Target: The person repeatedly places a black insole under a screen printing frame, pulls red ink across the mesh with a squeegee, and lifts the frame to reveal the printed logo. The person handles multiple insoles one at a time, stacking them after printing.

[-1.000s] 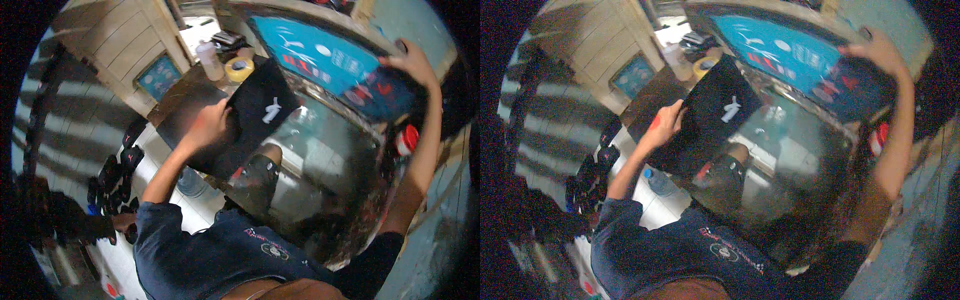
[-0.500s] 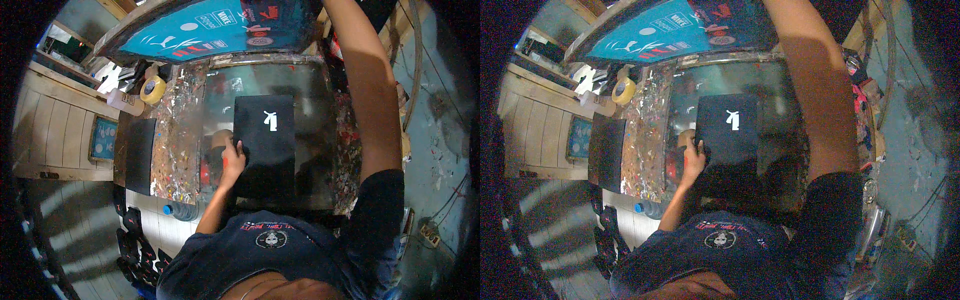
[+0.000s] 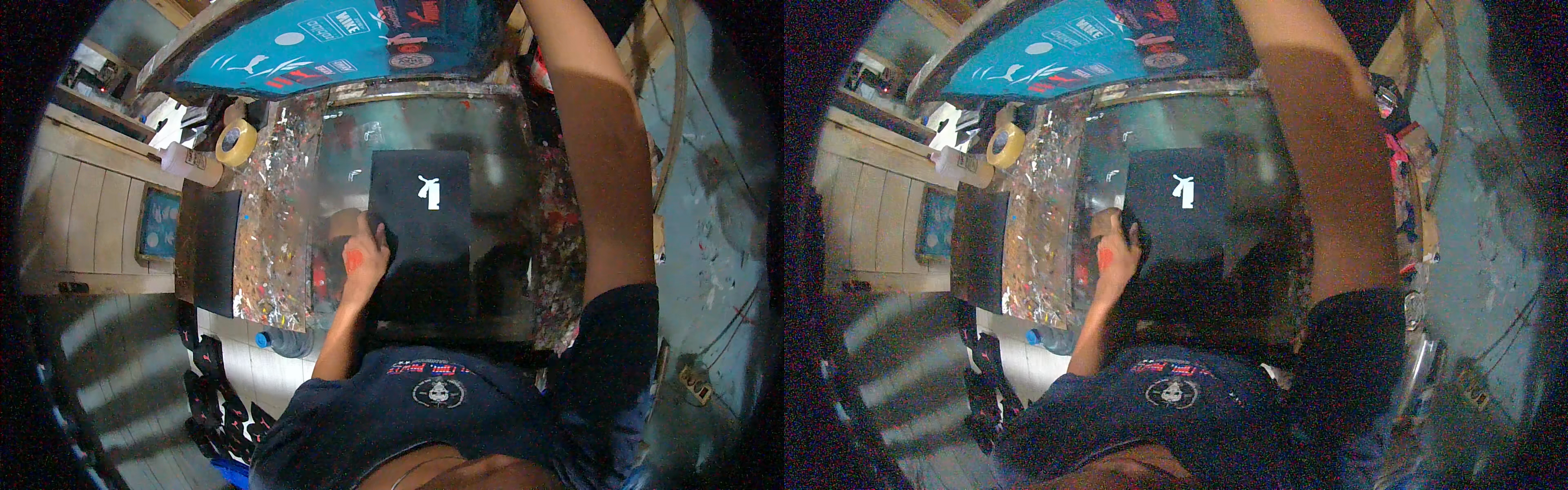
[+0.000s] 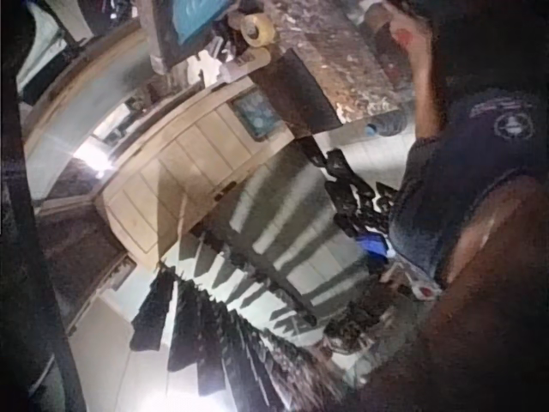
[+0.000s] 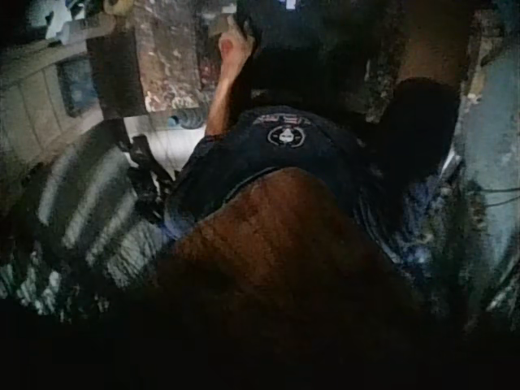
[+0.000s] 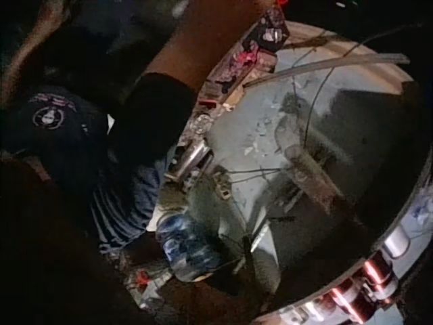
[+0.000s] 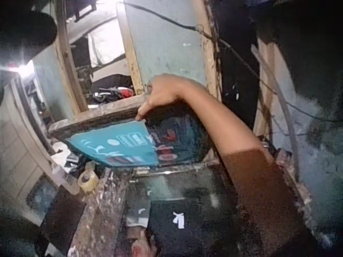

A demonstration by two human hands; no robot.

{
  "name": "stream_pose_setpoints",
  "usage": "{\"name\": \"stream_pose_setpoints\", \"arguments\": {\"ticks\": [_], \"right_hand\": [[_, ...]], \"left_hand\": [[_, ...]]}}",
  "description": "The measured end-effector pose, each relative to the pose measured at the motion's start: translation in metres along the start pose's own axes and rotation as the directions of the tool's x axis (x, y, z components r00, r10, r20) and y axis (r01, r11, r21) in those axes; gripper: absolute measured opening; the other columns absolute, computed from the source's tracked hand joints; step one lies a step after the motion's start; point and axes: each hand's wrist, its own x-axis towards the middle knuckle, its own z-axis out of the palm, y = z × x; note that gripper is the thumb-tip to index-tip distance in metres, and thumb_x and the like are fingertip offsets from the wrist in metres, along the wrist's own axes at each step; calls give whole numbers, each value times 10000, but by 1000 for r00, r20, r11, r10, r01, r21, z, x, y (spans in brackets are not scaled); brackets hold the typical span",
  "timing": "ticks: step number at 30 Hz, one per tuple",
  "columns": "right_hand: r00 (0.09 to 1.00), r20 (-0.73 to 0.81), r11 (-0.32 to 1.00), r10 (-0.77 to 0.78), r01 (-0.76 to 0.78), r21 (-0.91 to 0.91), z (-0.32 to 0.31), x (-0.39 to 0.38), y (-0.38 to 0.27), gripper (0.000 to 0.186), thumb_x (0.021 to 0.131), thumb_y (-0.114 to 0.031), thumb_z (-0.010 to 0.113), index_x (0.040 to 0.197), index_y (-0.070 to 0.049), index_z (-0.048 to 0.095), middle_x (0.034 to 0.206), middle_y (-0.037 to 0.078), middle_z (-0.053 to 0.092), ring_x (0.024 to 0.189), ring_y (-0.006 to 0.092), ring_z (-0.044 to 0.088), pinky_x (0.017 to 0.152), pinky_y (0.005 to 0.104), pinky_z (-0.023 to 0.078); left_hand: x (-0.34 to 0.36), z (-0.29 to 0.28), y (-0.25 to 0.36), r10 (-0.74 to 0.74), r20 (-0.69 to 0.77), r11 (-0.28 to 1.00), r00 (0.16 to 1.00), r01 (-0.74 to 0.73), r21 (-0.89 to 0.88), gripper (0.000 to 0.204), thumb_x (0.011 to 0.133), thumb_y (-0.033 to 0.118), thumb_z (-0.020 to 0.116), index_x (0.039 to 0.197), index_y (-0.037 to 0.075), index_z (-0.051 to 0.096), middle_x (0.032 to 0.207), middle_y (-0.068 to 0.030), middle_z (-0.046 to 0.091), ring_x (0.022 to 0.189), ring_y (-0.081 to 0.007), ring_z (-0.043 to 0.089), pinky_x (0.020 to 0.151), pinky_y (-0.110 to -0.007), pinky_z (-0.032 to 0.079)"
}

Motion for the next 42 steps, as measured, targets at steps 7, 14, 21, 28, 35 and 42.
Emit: {"name": "stream_pose_setpoints", "arguments": {"ticks": [7, 14, 21, 28, 35, 42], "right_hand": [[998, -55, 999, -38, 39, 23, 4, -2, 16, 948, 547, -715, 862, 1020, 99, 754, 1094, 306, 728, 993, 398, 718, 898, 417, 557], [995, -36, 994, -89, 91, 60, -5, -10, 0, 955, 541, -710, 867, 1013, 112, 747, 1107, 309, 725, 998, 402, 717, 908, 416, 556], [998, -36, 998, -59, 59, 2, -2, -5, -2, 924, 549, -700, 869, 1012, 92, 757, 1088, 294, 734, 969, 394, 721, 886, 416, 560], [997, -4, 996, -77, 77, 37, -10, 0, 10, 928, 573, -706, 859, 1030, 94, 754, 1089, 281, 739, 972, 385, 720, 882, 418, 559], [997, -37, 996, -70, 72, 56, -6, 8, 13, 946, 586, -695, 865, 1087, 97, 740, 1092, 265, 744, 974, 366, 719, 882, 409, 555], [999, 2, 996, -42, 42, 84, -8, 7, 12, 941, 586, -696, 867, 1085, 92, 740, 1097, 255, 743, 977, 357, 719, 875, 406, 555]], "left_hand": [[22, 28, 160, 594, 35, 802, 804, -595, 54, 463, 857, 238, 737, 1251, 18, 637, 1308, -224, 586, 1220, -409, 527, 989, -512, 459], [-9, 155, 306, 894, 267, 409, 359, -898, -162, 606, 848, 351, 750, 1327, 18, 586, 1259, -239, 614, 1179, -415, 564, 989, -512, 456], [32, 95, 210, 930, 161, 357, 330, -914, -191, 754, 840, 463, 763, 1403, 17, 534, 1210, -253, 641, 1137, -422, 600, 989, -511, 453], [60, -36, 25, 715, 23, 691, 698, -703, -169, 1006, 773, 664, 775, 1514, 67, 448, 1358, -309, 545, 1248, -486, 531, 1064, -554, 409], [76, -30, -21, 652, 287, 737, 702, -676, -21, 1043, 691, 610, 872, 1550, 210, 435, 1612, -350, 259, 1507, -545, 231, 1228, -598, 254], [83, -5, -46, 694, 240, 712, 679, -698, -80, 1169, 599, 590, 930, 1564, 193, 403, 1670, -316, 138, 1551, -505, 155, 1245, -615, 214]]}}
